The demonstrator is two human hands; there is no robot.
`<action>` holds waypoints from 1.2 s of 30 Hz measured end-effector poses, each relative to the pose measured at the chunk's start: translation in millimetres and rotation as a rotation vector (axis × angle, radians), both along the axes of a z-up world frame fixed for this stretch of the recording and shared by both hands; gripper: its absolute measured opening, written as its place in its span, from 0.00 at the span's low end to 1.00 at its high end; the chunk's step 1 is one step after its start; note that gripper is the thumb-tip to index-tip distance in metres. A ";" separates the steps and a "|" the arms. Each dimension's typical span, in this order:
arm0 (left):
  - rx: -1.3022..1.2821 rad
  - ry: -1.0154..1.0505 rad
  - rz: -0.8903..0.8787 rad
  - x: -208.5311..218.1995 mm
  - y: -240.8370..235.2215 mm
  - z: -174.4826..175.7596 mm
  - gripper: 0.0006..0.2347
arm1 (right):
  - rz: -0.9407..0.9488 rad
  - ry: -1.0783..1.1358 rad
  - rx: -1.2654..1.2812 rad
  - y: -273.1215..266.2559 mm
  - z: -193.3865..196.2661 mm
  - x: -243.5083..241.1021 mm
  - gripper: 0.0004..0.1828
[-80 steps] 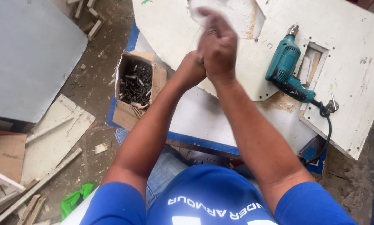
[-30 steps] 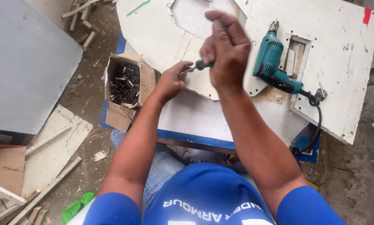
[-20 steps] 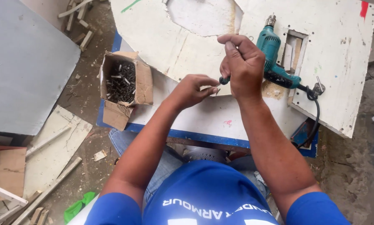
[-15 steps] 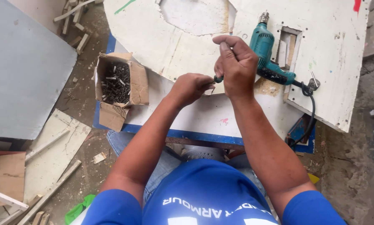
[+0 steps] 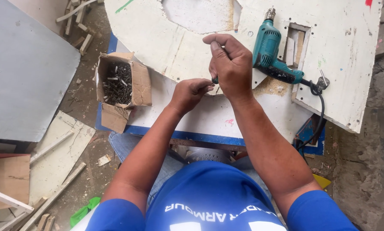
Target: Assembling components by fastening screws into a board using a power drill and a screwdriver.
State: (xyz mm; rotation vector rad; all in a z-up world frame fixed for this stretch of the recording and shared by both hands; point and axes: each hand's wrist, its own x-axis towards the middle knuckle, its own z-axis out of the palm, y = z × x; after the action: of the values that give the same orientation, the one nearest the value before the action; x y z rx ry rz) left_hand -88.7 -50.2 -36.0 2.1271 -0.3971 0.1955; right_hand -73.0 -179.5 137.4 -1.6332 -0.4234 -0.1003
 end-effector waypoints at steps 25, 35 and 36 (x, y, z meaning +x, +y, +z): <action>-0.015 0.187 0.160 -9.8 -10.5 16.9 0.03 | 0.567 0.122 0.266 -2.2 -41.9 40.2 0.14; 0.070 -0.087 0.104 -6.3 -8.3 -40.5 0.07 | -0.274 -0.030 0.142 21.1 -22.8 -9.1 0.13; 0.151 -0.121 0.113 -4.7 -7.1 -53.4 0.06 | 0.106 0.046 0.009 14.0 -16.1 -1.7 0.12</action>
State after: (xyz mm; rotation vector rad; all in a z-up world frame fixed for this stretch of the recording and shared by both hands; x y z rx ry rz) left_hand -93.5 -57.3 -89.4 2.2952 -0.3720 0.3710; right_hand -74.6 -165.5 121.3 -1.5984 -0.4722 0.0150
